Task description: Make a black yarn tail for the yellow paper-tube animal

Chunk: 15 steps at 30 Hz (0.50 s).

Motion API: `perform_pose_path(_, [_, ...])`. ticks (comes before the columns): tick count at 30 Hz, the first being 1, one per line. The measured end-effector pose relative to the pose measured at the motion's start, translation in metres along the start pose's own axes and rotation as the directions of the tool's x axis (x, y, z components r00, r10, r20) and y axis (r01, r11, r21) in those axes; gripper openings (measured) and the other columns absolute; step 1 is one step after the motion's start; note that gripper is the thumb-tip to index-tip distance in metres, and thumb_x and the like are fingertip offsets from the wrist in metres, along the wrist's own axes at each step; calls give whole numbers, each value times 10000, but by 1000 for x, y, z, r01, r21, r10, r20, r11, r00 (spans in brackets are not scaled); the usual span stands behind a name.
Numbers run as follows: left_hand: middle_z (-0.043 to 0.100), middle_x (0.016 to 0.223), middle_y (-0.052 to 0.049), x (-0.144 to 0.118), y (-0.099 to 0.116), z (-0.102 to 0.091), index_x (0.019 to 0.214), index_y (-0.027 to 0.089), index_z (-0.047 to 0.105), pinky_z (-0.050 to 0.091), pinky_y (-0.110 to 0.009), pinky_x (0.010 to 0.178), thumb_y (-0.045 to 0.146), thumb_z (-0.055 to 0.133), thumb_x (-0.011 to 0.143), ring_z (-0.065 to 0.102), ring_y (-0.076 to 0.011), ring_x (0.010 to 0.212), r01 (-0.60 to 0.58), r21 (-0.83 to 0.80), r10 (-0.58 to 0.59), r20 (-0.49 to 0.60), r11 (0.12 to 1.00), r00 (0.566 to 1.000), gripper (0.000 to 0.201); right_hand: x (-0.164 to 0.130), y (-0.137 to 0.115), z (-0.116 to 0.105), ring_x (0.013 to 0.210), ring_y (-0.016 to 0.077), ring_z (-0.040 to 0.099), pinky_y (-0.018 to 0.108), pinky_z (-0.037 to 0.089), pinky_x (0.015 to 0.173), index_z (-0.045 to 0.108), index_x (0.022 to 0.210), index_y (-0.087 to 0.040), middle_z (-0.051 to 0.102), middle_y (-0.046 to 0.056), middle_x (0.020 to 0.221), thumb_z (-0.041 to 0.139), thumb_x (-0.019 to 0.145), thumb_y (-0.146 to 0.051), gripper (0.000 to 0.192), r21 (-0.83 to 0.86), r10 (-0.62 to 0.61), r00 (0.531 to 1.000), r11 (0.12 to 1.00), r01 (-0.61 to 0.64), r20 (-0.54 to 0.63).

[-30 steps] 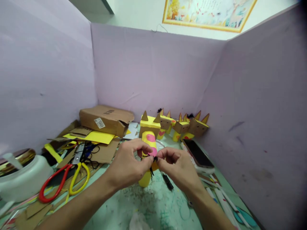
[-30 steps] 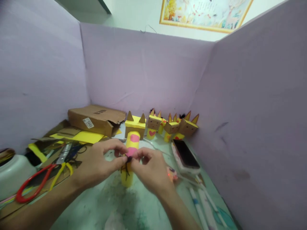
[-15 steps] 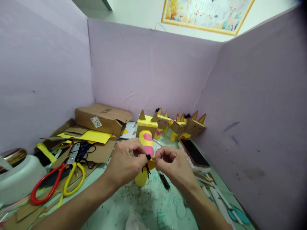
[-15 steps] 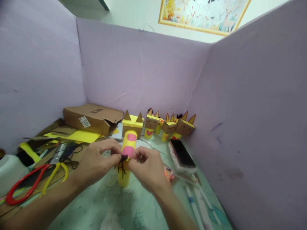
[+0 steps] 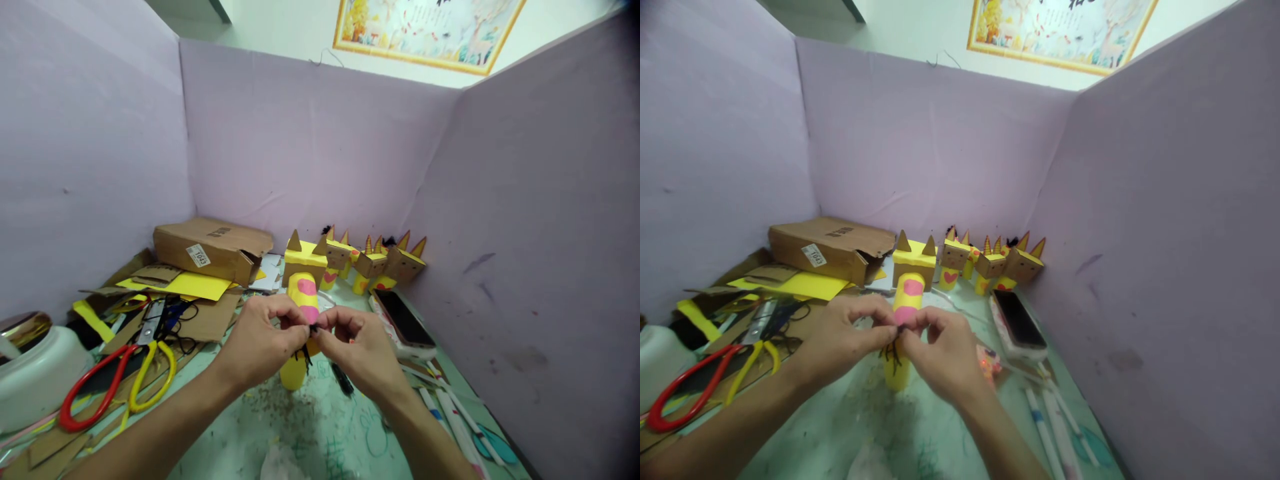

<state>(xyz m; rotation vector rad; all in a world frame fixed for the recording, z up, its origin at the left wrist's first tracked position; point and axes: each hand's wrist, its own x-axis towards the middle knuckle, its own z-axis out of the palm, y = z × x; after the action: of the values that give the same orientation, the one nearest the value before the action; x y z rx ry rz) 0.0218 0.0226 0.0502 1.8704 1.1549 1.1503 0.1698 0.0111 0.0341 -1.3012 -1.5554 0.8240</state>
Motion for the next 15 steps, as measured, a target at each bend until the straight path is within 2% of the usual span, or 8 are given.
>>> perform_pose_path(4, [601,588,1,0,-1,2,522,161,616,405,-254,613,136,544,609,530,-140,617,-47,-44,46,-30,998,999,116,1,1,1,477,77,322,205,230,439,565,571,-164,452,-45,499,514,561,-216,73,36,13,1000,999,-13,0])
perform_pose_path(9, [584,578,7,2,-3,1,510,166,591,397,-256,595,154,550,623,515,-142,608,18,-63,-22,-57,998,998,120,2,4,-3,496,85,364,206,263,457,542,571,-166,469,-37,522,501,556,-208,61,77,30,1000,997,-30,-1])
perform_pose_path(12, [614,618,-1,2,-6,-2,587,167,633,402,-262,612,240,552,713,533,-151,640,-30,-67,27,-41,997,999,167,2,5,-4,488,87,365,211,263,460,549,586,-164,472,-36,518,525,573,-225,67,100,43,999,994,-44,10])
perform_pose_path(15, [643,678,-5,1,-7,-4,699,169,671,412,-263,628,269,580,727,557,-156,674,-57,-44,55,-53,997,997,138,3,6,-4,482,84,362,211,258,456,559,597,-161,479,-35,523,546,586,-237,78,125,41,999,991,-43,16])
